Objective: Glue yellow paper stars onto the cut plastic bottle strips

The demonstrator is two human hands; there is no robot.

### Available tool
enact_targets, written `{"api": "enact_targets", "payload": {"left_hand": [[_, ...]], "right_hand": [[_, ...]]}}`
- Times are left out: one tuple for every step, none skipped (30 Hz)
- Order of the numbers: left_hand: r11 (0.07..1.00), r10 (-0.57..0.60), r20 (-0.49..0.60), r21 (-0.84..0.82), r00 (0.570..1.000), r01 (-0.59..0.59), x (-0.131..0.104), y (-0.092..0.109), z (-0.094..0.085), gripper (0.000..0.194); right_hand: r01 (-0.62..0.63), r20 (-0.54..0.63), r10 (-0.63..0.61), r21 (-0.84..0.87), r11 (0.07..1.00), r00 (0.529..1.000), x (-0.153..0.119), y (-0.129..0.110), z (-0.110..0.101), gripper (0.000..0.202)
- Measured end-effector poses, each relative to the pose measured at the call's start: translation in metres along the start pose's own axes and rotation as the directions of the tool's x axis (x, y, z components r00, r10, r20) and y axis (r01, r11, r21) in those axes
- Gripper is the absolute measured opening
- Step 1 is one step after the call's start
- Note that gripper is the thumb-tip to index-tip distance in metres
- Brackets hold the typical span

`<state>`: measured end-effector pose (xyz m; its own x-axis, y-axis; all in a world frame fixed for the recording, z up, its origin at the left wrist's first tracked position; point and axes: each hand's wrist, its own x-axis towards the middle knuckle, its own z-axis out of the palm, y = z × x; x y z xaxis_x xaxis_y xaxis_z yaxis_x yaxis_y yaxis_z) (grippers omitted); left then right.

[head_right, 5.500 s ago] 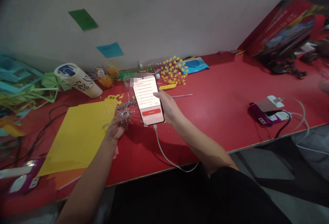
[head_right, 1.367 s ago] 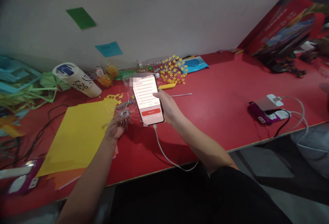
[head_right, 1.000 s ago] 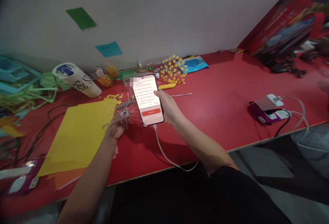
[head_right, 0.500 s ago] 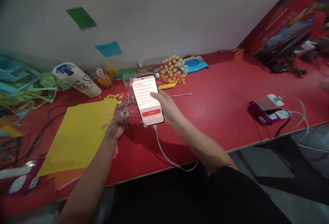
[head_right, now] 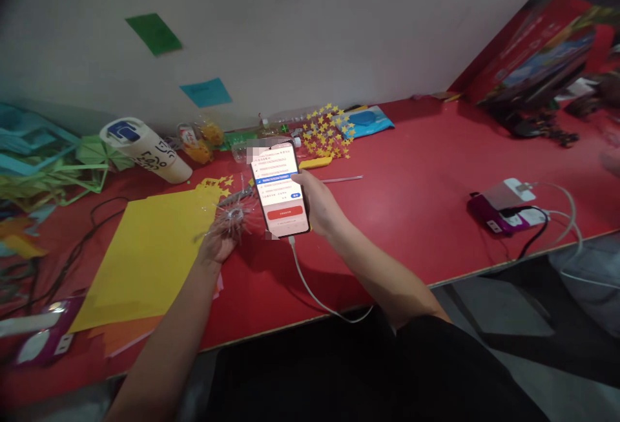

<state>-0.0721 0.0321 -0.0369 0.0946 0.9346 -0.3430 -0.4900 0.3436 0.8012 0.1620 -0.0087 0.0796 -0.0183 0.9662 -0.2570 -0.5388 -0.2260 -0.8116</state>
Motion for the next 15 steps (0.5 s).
{"api": "enact_targets", "payload": {"left_hand": [[1.000, 0.003, 0.001, 0.002, 1.000, -0.003, 0.001, 0.000, -0.001, 0.028], [1.000, 0.006, 0.002, 0.005, 1.000, -0.006, 0.001, -0.001, -0.001, 0.029], [1.000, 0.009, 0.003, 0.008, 1.000, -0.009, 0.002, -0.001, -0.002, 0.029], [1.000, 0.013, 0.004, 0.011, 1.000, -0.013, 0.002, -0.002, -0.002, 0.029], [1.000, 0.017, 0.005, 0.013, 1.000, -0.017, 0.002, -0.002, -0.002, 0.029], [1.000, 0.020, 0.005, 0.015, 1.000, -0.020, 0.003, -0.003, -0.002, 0.029], [1.000, 0.023, 0.005, 0.015, 1.000, -0.023, 0.003, -0.003, -0.003, 0.029], [1.000, 0.024, 0.006, 0.015, 1.000, -0.024, 0.003, -0.003, -0.003, 0.030], [1.000, 0.024, 0.006, 0.014, 1.000, -0.024, 0.002, -0.003, -0.003, 0.030], [1.000, 0.024, 0.005, 0.011, 1.000, -0.024, 0.002, -0.003, -0.003, 0.030], [1.000, 0.023, 0.005, 0.009, 1.000, -0.023, 0.002, -0.003, -0.002, 0.030], [1.000, 0.022, 0.005, 0.006, 1.000, -0.022, 0.002, -0.003, -0.002, 0.030], [1.000, 0.021, 0.004, 0.004, 1.000, -0.021, 0.002, -0.003, -0.002, 0.030], [1.000, 0.021, 0.004, 0.002, 1.000, -0.021, 0.001, -0.003, -0.002, 0.030], [1.000, 0.022, 0.005, 0.000, 1.000, -0.022, 0.001, -0.003, -0.002, 0.030]], "right_hand": [[0.013, 0.007, -0.013, -0.011, 1.000, 1.000, -0.001, 0.000, 0.000, 0.023], [0.021, 0.020, -0.021, -0.024, 0.999, 1.000, -0.002, -0.001, 0.000, 0.025], [0.023, 0.035, -0.022, -0.037, 0.999, 0.999, -0.004, -0.002, -0.001, 0.028], [0.021, 0.049, -0.019, -0.050, 0.999, 0.999, -0.005, -0.002, -0.001, 0.030], [0.019, 0.060, -0.015, -0.060, 0.998, 0.998, -0.007, -0.003, -0.001, 0.033], [0.016, 0.067, -0.012, -0.070, 0.997, 0.998, -0.008, -0.004, -0.001, 0.034], [0.016, 0.068, -0.010, -0.079, 0.997, 0.998, -0.009, -0.004, -0.001, 0.035], [0.013, 0.066, -0.007, -0.087, 0.996, 0.998, -0.010, -0.004, -0.001, 0.036], [0.008, 0.063, -0.002, -0.096, 0.995, 0.998, -0.011, -0.004, -0.001, 0.036], [0.005, 0.059, 0.002, -0.103, 0.995, 0.998, -0.011, -0.004, -0.001, 0.035], [0.002, 0.057, 0.004, -0.108, 0.994, 0.998, -0.012, -0.004, -0.001, 0.034], [0.002, 0.055, 0.004, -0.110, 0.994, 0.998, -0.012, -0.004, 0.000, 0.033], [0.002, 0.056, 0.004, -0.111, 0.994, 0.998, -0.012, -0.004, 0.000, 0.033], [0.003, 0.056, 0.003, -0.111, 0.994, 0.998, -0.013, -0.004, 0.000, 0.033], [0.003, 0.055, 0.003, -0.110, 0.994, 0.998, -0.013, -0.004, 0.000, 0.033]]}}
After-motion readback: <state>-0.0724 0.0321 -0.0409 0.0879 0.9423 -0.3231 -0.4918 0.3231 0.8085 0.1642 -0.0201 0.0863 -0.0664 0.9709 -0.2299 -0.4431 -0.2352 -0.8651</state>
